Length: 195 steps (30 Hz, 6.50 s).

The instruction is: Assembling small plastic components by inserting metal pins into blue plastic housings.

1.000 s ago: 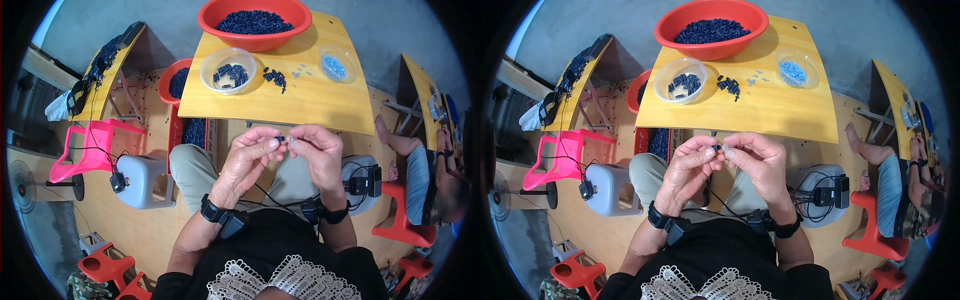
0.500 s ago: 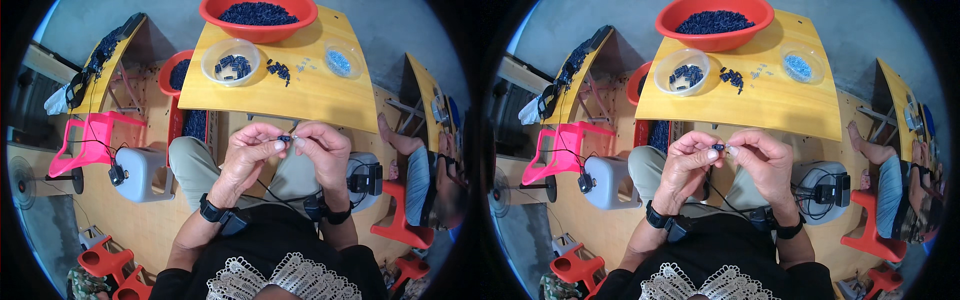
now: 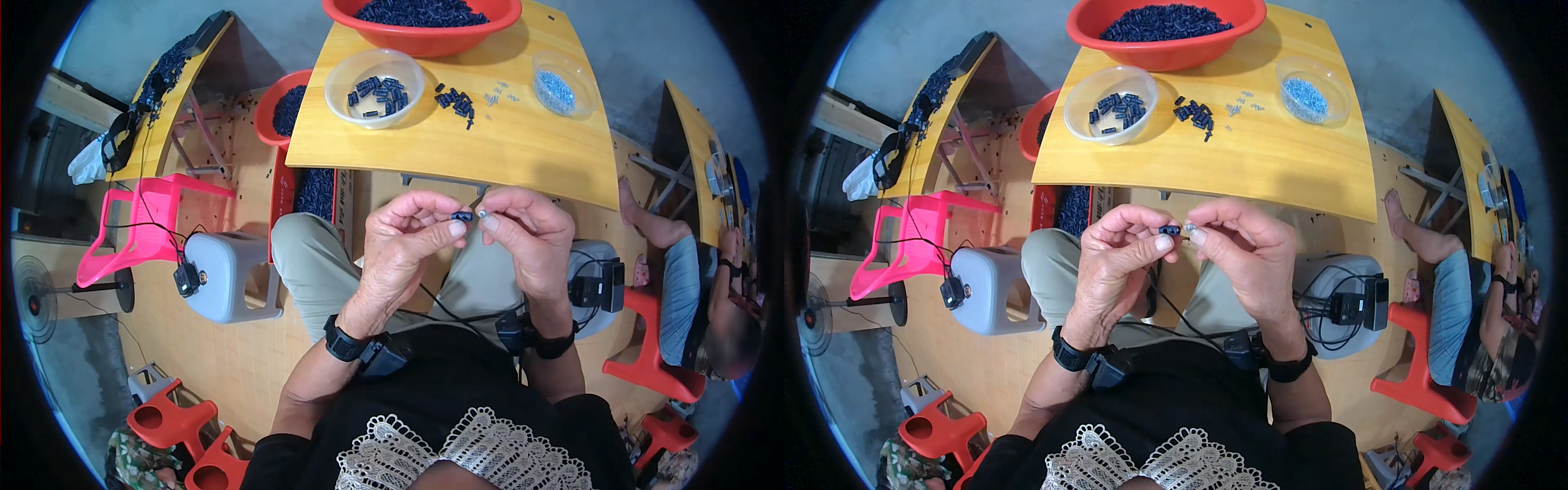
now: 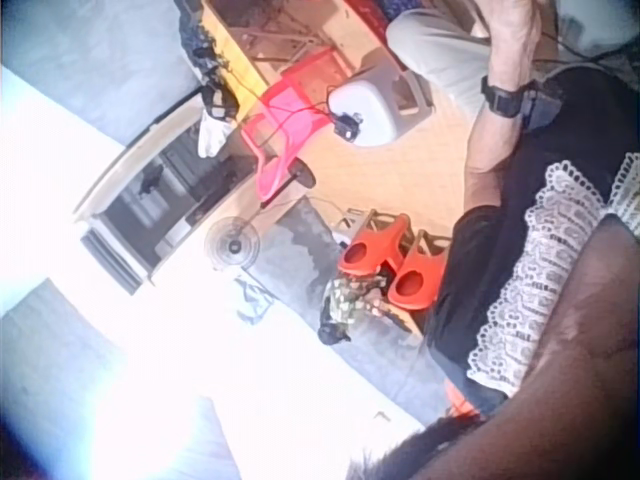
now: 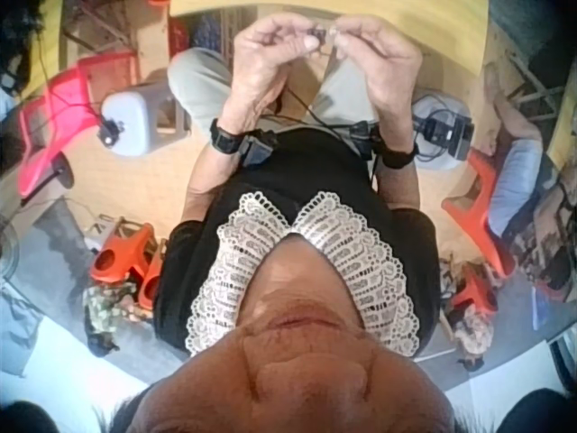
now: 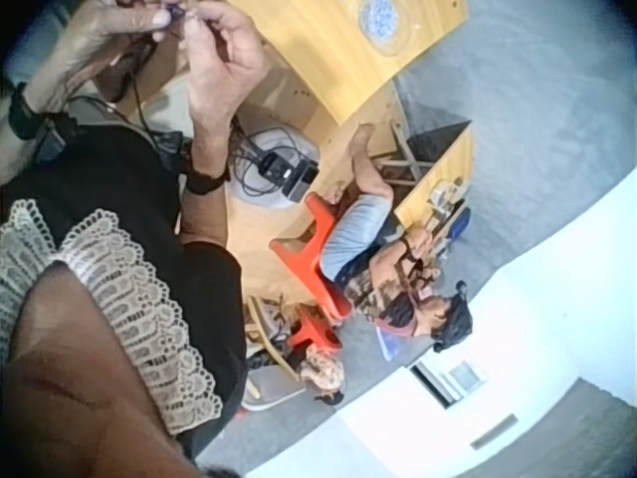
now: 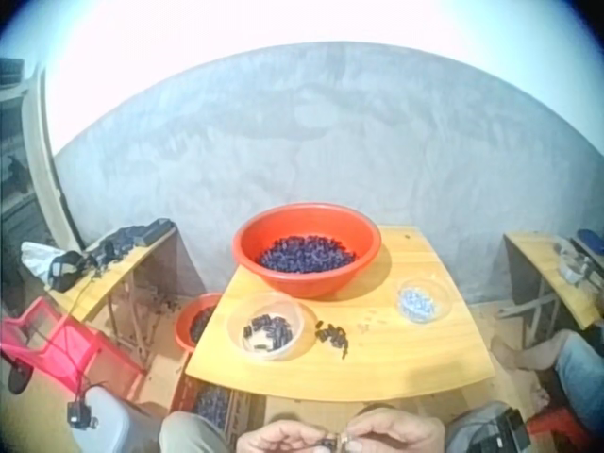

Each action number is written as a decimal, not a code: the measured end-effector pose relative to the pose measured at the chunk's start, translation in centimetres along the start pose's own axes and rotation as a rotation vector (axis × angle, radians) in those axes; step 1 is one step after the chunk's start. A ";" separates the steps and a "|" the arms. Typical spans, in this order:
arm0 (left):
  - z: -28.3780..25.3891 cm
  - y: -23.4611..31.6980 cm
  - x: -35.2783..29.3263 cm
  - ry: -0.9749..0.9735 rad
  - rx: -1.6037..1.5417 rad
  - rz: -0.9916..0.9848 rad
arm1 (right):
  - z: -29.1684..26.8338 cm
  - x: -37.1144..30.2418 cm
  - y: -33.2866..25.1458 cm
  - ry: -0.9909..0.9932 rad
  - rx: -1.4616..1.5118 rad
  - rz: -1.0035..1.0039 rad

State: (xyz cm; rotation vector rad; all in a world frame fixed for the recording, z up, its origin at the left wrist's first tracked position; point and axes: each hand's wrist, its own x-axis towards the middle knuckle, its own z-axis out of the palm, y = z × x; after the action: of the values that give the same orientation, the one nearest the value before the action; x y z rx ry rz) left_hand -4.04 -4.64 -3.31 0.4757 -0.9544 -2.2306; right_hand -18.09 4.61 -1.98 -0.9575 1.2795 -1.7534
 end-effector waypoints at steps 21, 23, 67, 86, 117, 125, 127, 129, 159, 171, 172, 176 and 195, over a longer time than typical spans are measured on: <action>1.1 0.4 -0.8 0.026 0.221 0.130 | -1.4 0.8 1.3 -0.128 0.498 0.098; 1.2 0.5 -0.9 0.044 0.228 0.104 | -1.4 0.8 1.3 -0.124 0.503 0.104; 1.4 0.0 -0.9 0.053 0.292 0.202 | 0.9 -0.9 -0.4 0.123 -0.333 -0.266; 0.6 -0.2 0.0 -0.067 -0.128 -0.063 | 1.0 -0.5 -1.9 0.058 -0.436 -0.420; -0.4 1.4 0.3 -0.215 0.714 0.312 | -1.1 0.2 -0.6 -0.152 0.001 0.237; -1.5 0.0 0.9 -0.063 0.476 0.102 | -0.2 1.8 0.5 -0.114 0.172 0.298; -2.1 -0.5 1.3 -0.049 0.450 0.095 | -0.3 2.3 0.9 -0.133 0.113 0.299; -2.8 -0.9 1.6 -0.025 0.444 0.107 | -0.3 2.8 1.1 -0.154 0.054 0.302; -7.3 -0.7 3.1 0.156 0.046 -0.008 | -3.2 20.6 6.1 0.099 -1.493 0.323; -7.4 0.0 3.8 0.146 -0.053 0.000 | -5.3 16.2 5.4 0.225 -0.810 0.055; -7.5 -0.1 3.8 0.148 -0.053 0.001 | -4.8 14.9 5.1 0.224 -0.810 0.056; -6.9 -0.7 3.7 0.181 -0.087 -0.043 | -4.1 10.6 5.5 0.233 -0.349 0.210; -3.3 1.1 0.5 0.033 -0.017 0.018 | 1.6 2.2 0.0 -0.022 0.069 0.131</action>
State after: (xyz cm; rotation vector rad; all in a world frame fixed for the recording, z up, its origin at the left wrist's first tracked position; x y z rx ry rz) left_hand -2.09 -7.26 -4.75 0.4934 -0.9189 -2.2065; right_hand -17.64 1.96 -1.36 -0.8330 1.2318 -1.6705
